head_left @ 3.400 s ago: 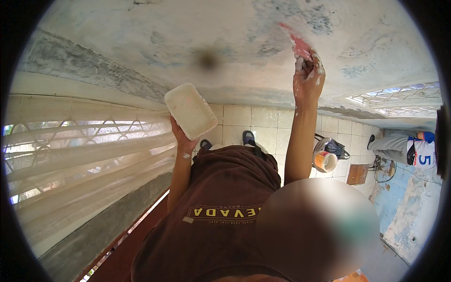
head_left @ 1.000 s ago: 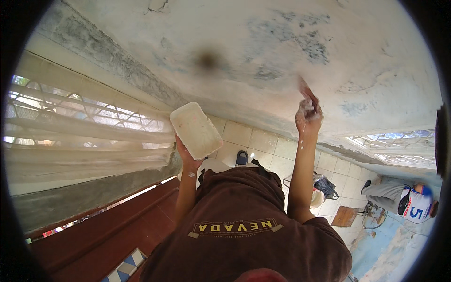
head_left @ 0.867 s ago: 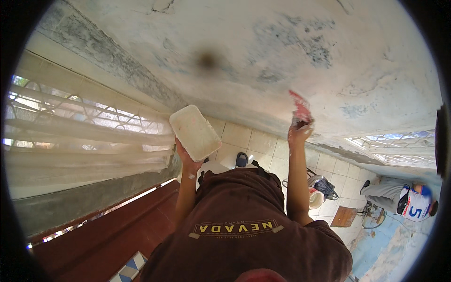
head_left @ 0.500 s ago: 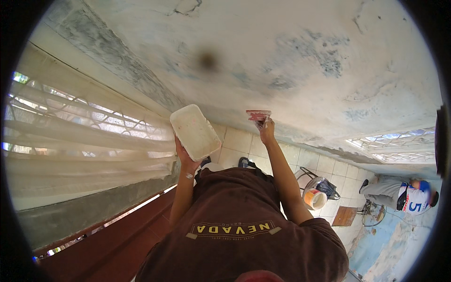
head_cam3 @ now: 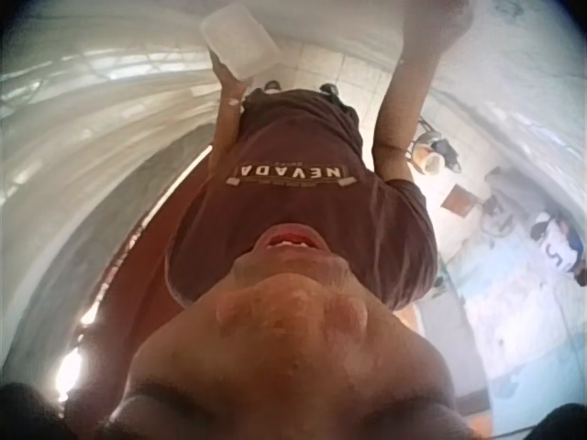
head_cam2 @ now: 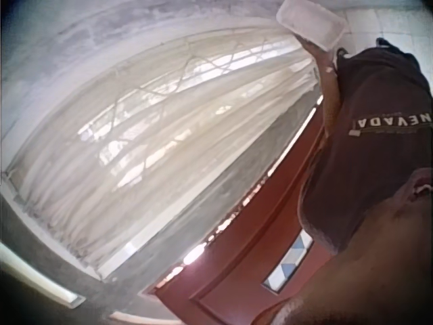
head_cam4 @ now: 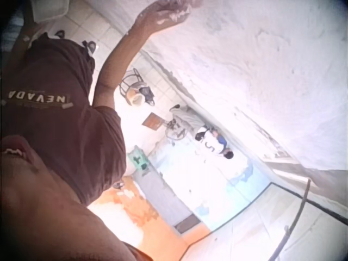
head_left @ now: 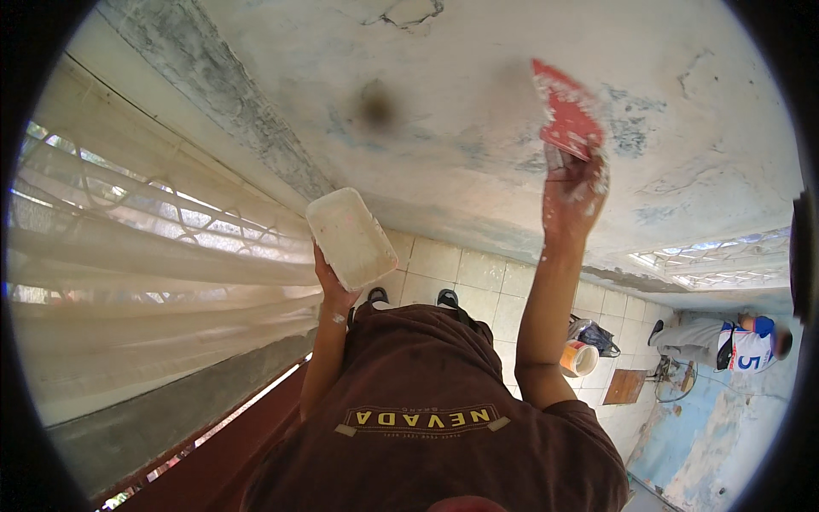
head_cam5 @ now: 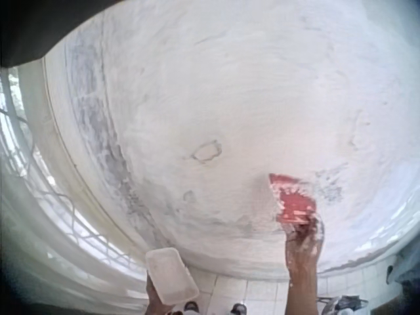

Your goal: The person patches a ceiling by applying a white compound from a plastic container onto the surface using a red putty knife. The person repeatedly dips the knife into the container and scrapes the compound across various spots on the ceiling.

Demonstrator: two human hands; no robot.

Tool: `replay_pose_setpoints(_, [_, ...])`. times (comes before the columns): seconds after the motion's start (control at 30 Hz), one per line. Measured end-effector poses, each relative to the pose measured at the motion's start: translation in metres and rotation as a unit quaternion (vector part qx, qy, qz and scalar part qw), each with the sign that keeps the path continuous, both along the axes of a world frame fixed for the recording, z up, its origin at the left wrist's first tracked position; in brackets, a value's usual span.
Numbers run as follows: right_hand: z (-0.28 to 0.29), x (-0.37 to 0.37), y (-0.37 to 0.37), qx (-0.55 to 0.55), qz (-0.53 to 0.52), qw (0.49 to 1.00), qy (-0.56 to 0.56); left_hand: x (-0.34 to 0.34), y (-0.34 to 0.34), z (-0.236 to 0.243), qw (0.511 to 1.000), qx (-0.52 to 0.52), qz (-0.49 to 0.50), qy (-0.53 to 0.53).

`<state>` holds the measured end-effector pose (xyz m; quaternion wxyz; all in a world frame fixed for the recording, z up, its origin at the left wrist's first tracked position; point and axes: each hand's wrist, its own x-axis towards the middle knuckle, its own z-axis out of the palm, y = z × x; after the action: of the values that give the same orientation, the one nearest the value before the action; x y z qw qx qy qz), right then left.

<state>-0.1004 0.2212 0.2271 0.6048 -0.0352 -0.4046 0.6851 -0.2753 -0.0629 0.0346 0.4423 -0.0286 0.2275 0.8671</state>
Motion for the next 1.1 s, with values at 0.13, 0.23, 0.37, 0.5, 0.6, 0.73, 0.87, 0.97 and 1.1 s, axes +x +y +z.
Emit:
replay_pose_setpoints(0.13, [-0.006,-0.010,-0.014,-0.012,-0.032,0.999,-0.033,-0.017,-0.009,-0.008,0.999,0.034,-0.021,-0.036])
replay_pose_setpoints(0.23, [-0.057,-0.030,-0.012,-0.087,-0.058,0.989,-0.107,-0.024,-0.012,-0.009,0.998,0.036,-0.018,-0.043])
replay_pose_setpoints(0.37, [-0.212,-0.025,0.031,-0.135,-0.036,0.983,-0.117,-0.039,-0.018,-0.010,0.998,0.011,-0.038,-0.049])
replay_pose_setpoints(0.5, [-0.343,0.004,0.025,-0.355,-0.060,0.907,-0.218,-0.047,-0.032,-0.011,0.998,-0.009,-0.045,-0.047])
replay_pose_setpoints(0.6, [-0.416,0.038,0.020,-0.409,-0.055,0.869,-0.272,-0.053,-0.037,-0.018,0.997,-0.003,-0.064,-0.051])
replay_pose_setpoints(0.73, [-0.427,0.057,0.017,-0.362,-0.056,0.874,-0.319,-0.048,-0.031,-0.013,0.995,-0.026,-0.088,-0.029])
replay_pose_setpoints(0.87, [-0.326,0.021,0.024,-0.321,0.010,0.919,-0.230,-0.043,-0.022,-0.019,0.994,-0.035,-0.094,-0.031])
replay_pose_setpoints(0.97, [-0.223,0.023,0.046,-0.156,-0.078,0.934,-0.313,-0.034,-0.003,-0.017,0.993,-0.038,-0.105,-0.036])
replay_pose_setpoints(1.1, [-0.077,0.031,0.049,-0.143,-0.095,0.976,-0.133,-0.022,0.008,-0.021,0.990,-0.024,-0.128,-0.048])
